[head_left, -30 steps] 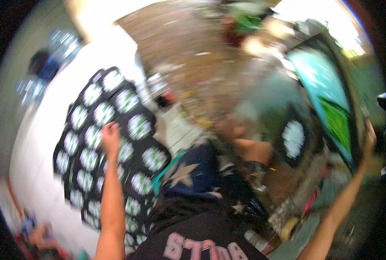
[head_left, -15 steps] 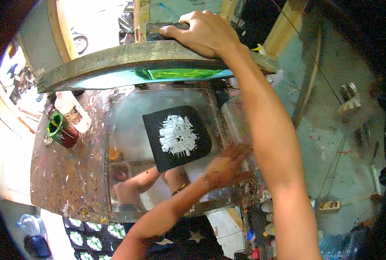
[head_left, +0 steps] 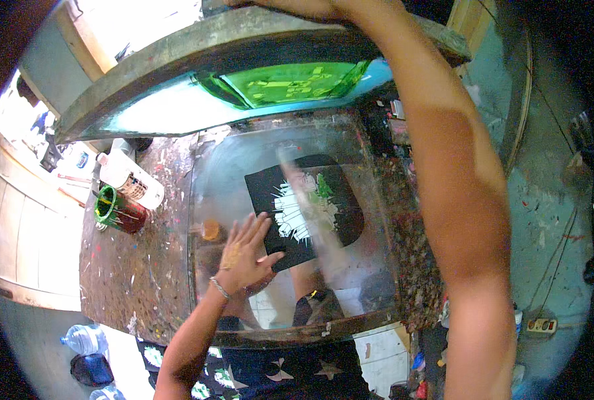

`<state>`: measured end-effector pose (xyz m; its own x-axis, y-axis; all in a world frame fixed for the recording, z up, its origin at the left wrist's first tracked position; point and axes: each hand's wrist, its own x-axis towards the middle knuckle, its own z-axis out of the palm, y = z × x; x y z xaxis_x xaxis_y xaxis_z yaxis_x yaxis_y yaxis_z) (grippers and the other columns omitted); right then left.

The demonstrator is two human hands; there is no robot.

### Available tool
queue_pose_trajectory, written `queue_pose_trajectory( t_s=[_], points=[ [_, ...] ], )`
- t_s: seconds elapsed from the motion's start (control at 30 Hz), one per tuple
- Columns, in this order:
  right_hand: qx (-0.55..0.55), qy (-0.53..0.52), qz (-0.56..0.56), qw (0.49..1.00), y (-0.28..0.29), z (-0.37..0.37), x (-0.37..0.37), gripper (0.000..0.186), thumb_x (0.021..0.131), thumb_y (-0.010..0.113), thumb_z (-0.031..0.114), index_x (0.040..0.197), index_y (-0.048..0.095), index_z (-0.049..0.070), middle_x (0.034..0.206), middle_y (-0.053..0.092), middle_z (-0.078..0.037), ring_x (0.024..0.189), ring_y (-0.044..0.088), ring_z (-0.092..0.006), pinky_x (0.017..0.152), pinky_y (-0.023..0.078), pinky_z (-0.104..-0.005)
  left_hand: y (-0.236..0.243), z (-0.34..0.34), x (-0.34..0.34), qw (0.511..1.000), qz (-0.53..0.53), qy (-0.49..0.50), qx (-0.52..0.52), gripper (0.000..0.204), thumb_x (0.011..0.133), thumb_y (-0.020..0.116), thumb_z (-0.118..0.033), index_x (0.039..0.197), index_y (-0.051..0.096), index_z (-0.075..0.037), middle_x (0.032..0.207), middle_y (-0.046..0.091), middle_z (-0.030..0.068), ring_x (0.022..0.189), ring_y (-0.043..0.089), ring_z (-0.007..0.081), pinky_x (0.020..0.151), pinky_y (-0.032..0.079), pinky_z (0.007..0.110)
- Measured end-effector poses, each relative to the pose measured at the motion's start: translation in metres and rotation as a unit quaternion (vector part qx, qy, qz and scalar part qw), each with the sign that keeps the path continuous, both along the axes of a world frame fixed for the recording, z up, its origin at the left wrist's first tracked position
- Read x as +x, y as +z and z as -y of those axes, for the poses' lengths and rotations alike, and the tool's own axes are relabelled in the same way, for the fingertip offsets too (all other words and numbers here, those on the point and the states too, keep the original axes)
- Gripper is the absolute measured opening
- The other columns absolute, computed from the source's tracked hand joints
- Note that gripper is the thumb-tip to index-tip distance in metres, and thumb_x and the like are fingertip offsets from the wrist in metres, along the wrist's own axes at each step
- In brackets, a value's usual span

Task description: The person performs screen printing on black t-shirts using a squeegee to pull green ink across a screen. They repeatedly place shirts under the screen, apply ink, and stack the printed shirts on a nearby table.

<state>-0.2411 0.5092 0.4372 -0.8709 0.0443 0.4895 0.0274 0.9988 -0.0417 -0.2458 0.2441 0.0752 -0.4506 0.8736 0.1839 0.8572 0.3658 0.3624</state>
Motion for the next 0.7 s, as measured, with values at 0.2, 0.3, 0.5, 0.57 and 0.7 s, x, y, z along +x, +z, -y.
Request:
queue_pose_trajectory(
  t_s=[0.2,0.3,0.5,0.57,0.7],
  points=[
    [-0.009,-0.022,0.006,1.000,0.005,-0.002,-0.010,0.086,0.089,0.049,0.069,0.113,0.071,-0.010,0.123,0.063,-0.037,0.116,0.064,-0.0478,0.103,0.048,-0.0468,-0.024,0.021,-0.021,0.998,0.008,0.005,-0.063,0.093,0.088,0.067,-0.060,0.157,0.038,-0.004,0.165,0.036,0.0136,0.155,0.027,0.0302,0.127,0.014,0.053],
    [-0.011,0.004,0.010,1.000,0.006,-0.002,-0.009,0.084,0.089,0.051,0.068,0.115,0.070,-0.010,0.124,0.063,-0.038,0.117,0.063,-0.0486,0.104,0.047,-0.0465,-0.027,0.023,-0.022,0.999,0.030,-0.007,-0.009,0.096,0.088,0.067,-0.056,0.161,0.030,-0.005,0.167,0.031,0.0127,0.157,0.023,0.0313,0.128,0.011,0.052],
    [-0.026,0.014,-0.009,1.000,0.006,-0.007,-0.019,0.080,0.090,0.053,0.063,0.117,0.070,-0.010,0.125,0.063,-0.038,0.118,0.062,-0.0481,0.104,0.046,-0.0455,-0.026,0.023,-0.024,0.998,0.009,-0.010,-0.062,0.099,0.088,0.066,-0.058,0.162,0.028,-0.005,0.167,0.030,0.0139,0.157,0.023,0.0312,0.128,0.010,0.051],
    [-0.026,0.046,-0.006,0.999,0.006,-0.012,-0.025,0.079,0.090,0.053,0.062,0.116,0.070,-0.010,0.125,0.063,-0.038,0.118,0.062,-0.0479,0.104,0.046,-0.0451,-0.025,0.022,-0.024,0.998,-0.006,-0.013,-0.069,0.099,0.088,0.065,-0.059,0.162,0.027,-0.005,0.168,0.030,0.0135,0.157,0.023,0.0309,0.128,0.010,0.051],
    [-0.010,0.054,-0.011,0.998,0.005,-0.016,-0.034,0.078,0.090,0.054,0.062,0.115,0.070,-0.010,0.124,0.064,-0.038,0.116,0.063,-0.0478,0.104,0.046,-0.0448,-0.025,0.021,-0.024,0.997,-0.003,-0.014,-0.073,0.099,0.088,0.064,-0.060,0.162,0.026,-0.006,0.168,0.029,0.0121,0.157,0.021,0.0303,0.128,0.009,0.050]
  ],
)
